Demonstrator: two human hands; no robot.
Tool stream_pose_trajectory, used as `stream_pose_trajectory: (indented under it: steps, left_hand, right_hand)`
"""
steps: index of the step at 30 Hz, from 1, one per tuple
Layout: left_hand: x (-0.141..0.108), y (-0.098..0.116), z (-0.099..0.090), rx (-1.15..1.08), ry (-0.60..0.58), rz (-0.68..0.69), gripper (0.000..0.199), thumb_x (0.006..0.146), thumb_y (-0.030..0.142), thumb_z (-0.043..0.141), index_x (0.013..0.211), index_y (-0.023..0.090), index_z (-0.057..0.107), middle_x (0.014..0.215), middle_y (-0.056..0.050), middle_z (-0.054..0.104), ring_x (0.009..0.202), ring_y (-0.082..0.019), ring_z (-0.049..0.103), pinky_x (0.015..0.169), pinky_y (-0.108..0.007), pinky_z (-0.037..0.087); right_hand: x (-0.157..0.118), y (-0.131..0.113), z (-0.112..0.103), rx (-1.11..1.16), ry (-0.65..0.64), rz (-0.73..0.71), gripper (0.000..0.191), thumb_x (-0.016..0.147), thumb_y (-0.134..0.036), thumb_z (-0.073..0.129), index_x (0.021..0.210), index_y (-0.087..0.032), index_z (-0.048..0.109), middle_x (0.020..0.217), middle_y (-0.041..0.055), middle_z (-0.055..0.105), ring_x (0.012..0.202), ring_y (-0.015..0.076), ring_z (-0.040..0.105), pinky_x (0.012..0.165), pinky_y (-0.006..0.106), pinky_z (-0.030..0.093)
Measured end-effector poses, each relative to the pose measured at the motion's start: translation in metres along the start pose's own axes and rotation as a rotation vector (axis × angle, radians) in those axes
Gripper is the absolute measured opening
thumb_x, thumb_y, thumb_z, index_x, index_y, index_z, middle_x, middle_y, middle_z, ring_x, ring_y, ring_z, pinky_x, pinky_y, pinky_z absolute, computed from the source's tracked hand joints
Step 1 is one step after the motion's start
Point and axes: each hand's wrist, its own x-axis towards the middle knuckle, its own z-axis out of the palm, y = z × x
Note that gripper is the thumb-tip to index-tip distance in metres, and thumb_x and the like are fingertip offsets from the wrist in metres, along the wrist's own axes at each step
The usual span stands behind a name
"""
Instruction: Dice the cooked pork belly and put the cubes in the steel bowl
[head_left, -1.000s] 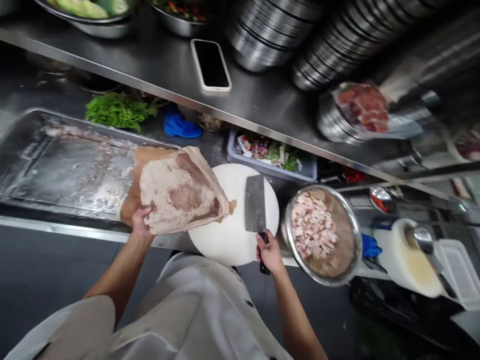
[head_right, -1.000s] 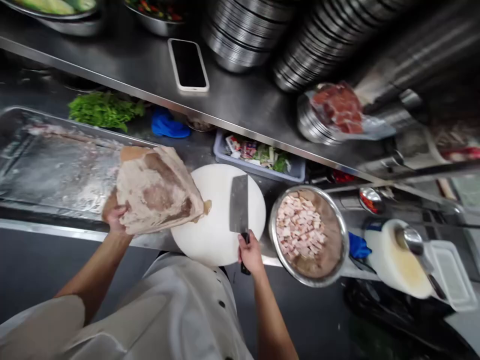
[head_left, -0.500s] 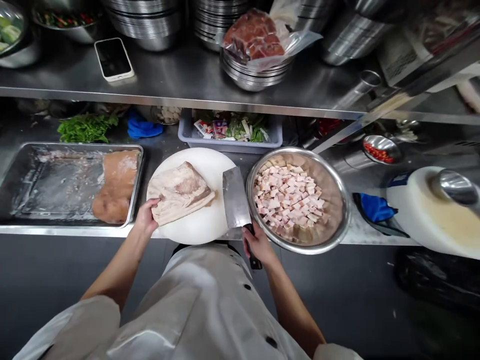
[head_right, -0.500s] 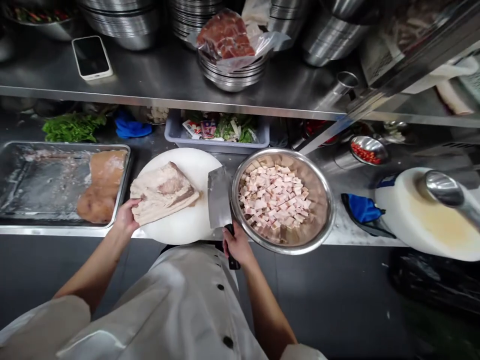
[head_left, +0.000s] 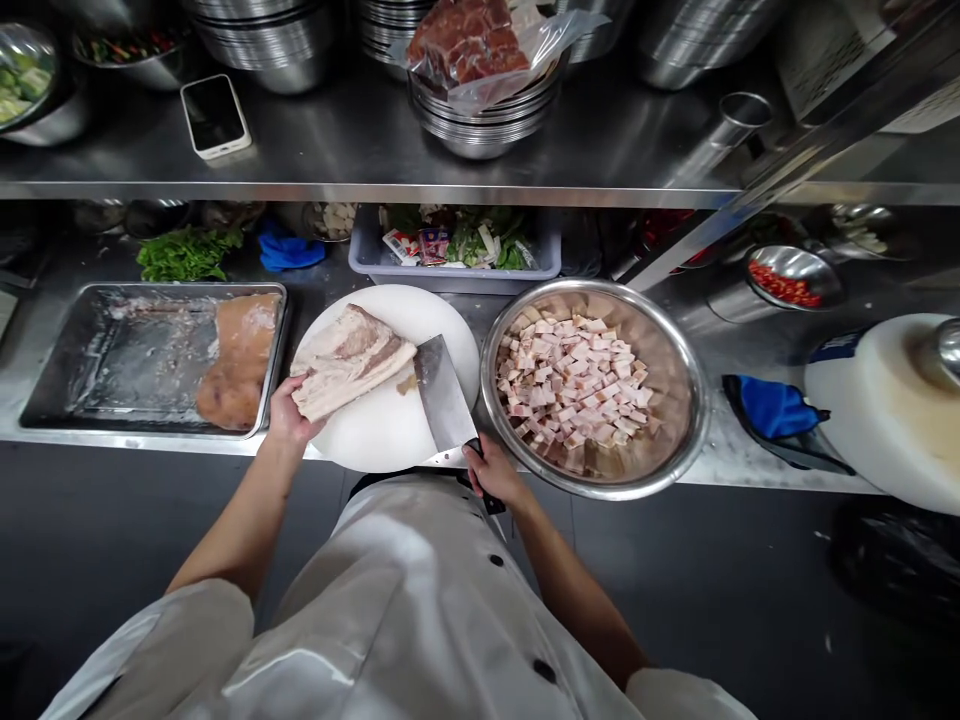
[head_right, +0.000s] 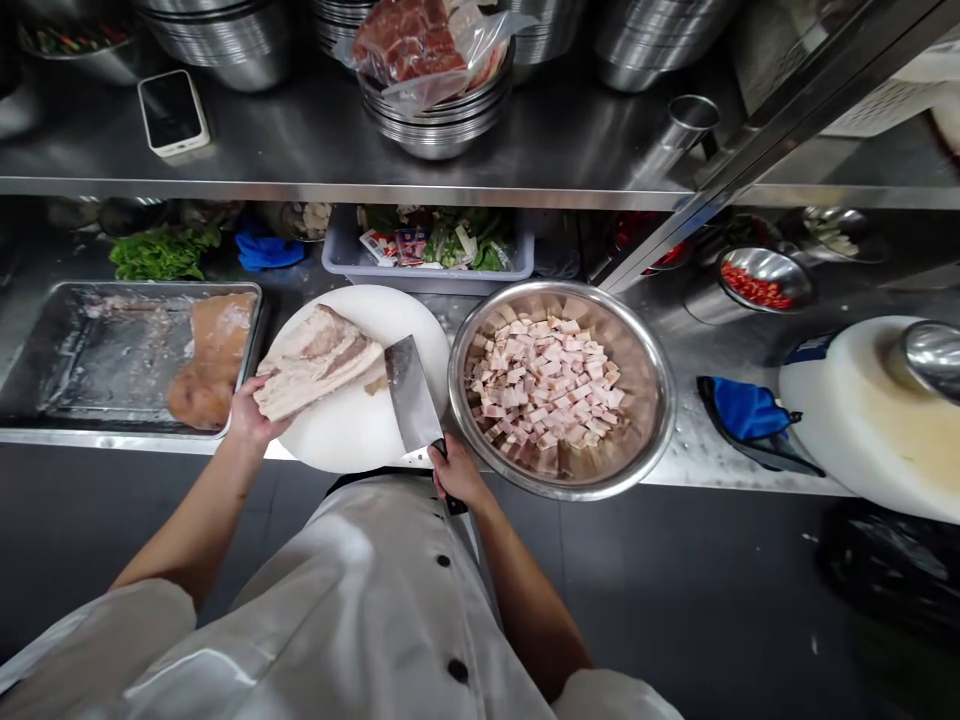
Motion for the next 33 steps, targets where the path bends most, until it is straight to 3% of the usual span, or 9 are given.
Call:
stream_pose_trajectory:
  steps: [6, 10, 14, 17, 19, 22, 26, 29, 33]
  left_hand:
    - [0.003, 0.015, 0.014, 0.045, 0.015, -0.041, 0.042, 0.069, 0.023, 0.059, 0.11, 0.021, 0.065, 0.099, -0.01, 0.075, 0.103, -0.034, 0.07, 0.082, -0.057, 0.061]
    - [0.019, 0.013, 0.014, 0.138, -0.011, 0.016, 0.032, 0.068, 0.026, 0.062, 0.098, 0.018, 0.065, 0.09, -0.01, 0.073, 0.096, -0.032, 0.071, 0.081, -0.051, 0.061]
    - [0.032, 0.024, 0.011, 0.52, 0.089, 0.295, 0.02, 0.071, 0.029, 0.068, 0.085, 0.018, 0.06, 0.081, -0.007, 0.068, 0.093, -0.028, 0.069, 0.081, -0.041, 0.058]
    - [0.023, 0.024, 0.014, 0.819, 0.078, 0.561, 0.017, 0.076, 0.026, 0.07, 0.086, 0.02, 0.058, 0.091, -0.007, 0.067, 0.11, -0.027, 0.063, 0.094, -0.042, 0.053]
    - [0.009, 0.004, 0.023, 1.059, -0.036, 0.687, 0.011, 0.077, 0.024, 0.07, 0.082, 0.022, 0.06, 0.096, -0.009, 0.066, 0.118, -0.029, 0.058, 0.105, -0.047, 0.047]
    - [-0.011, -0.054, 0.042, 1.297, -0.25, 0.685, 0.004, 0.077, 0.024, 0.069, 0.078, 0.023, 0.065, 0.092, -0.011, 0.067, 0.11, -0.031, 0.061, 0.109, -0.049, 0.043]
    - [-0.014, -0.114, 0.067, 1.695, -0.237, 0.726, 0.026, 0.083, 0.016, 0.055, 0.106, 0.016, 0.067, 0.113, -0.02, 0.065, 0.121, -0.033, 0.057, 0.108, -0.048, 0.043]
    - [-0.006, -0.124, 0.076, 1.937, -0.133, 0.687, 0.03, 0.091, 0.015, 0.043, 0.113, 0.01, 0.063, 0.117, -0.025, 0.064, 0.118, -0.034, 0.059, 0.099, -0.047, 0.048]
    - [-0.003, -0.12, 0.076, 1.91, -0.092, 0.629, 0.028, 0.091, 0.018, 0.046, 0.11, 0.007, 0.063, 0.108, -0.027, 0.066, 0.104, -0.037, 0.067, 0.086, -0.049, 0.052]
  right_hand:
    - [-0.003, 0.002, 0.0, 0.102, -0.031, -0.037, 0.028, 0.094, -0.052, 0.047, 0.097, -0.025, 0.042, 0.045, -0.0151, 0.048, 0.028, 0.0094, 0.042, 0.033, 0.018, 0.03]
    - [-0.021, 0.002, -0.002, 0.186, 0.02, -0.046, 0.036, 0.093, -0.059, 0.045, 0.104, -0.025, 0.043, 0.051, -0.0144, 0.049, 0.031, 0.0099, 0.043, 0.033, 0.02, 0.033]
    - [-0.046, -0.005, -0.014, 0.028, 0.13, -0.038, 0.04, 0.096, -0.054, 0.045, 0.121, -0.023, 0.044, 0.047, -0.0138, 0.047, 0.032, 0.0118, 0.044, 0.035, 0.022, 0.035]
    - [-0.057, -0.009, -0.022, -0.04, 0.13, 0.01, 0.043, 0.095, -0.052, 0.044, 0.126, -0.021, 0.044, 0.045, -0.0139, 0.046, 0.031, 0.0133, 0.044, 0.035, 0.023, 0.035]
    - [-0.06, -0.008, -0.024, -0.063, 0.119, 0.027, 0.043, 0.095, -0.052, 0.043, 0.125, -0.021, 0.045, 0.045, -0.0141, 0.045, 0.031, 0.0139, 0.044, 0.037, 0.024, 0.037]
    - [-0.061, -0.005, -0.022, -0.112, 0.128, 0.023, 0.035, 0.095, -0.052, 0.043, 0.113, -0.022, 0.048, 0.044, -0.0133, 0.046, 0.032, 0.0138, 0.044, 0.044, 0.026, 0.042]
    - [-0.061, -0.002, -0.018, -0.1, 0.128, 0.019, 0.037, 0.095, -0.053, 0.042, 0.114, -0.022, 0.048, 0.044, -0.0124, 0.047, 0.033, 0.0155, 0.045, 0.045, 0.028, 0.043]
    - [-0.061, 0.002, -0.019, -0.09, 0.133, 0.001, 0.039, 0.095, -0.053, 0.043, 0.117, -0.021, 0.049, 0.047, -0.0116, 0.048, 0.034, 0.0157, 0.046, 0.046, 0.029, 0.043]
    - [-0.06, 0.007, -0.021, -0.11, 0.148, 0.012, 0.037, 0.097, -0.049, 0.044, 0.117, -0.02, 0.053, 0.052, -0.0094, 0.051, 0.036, 0.0148, 0.048, 0.047, 0.028, 0.044]
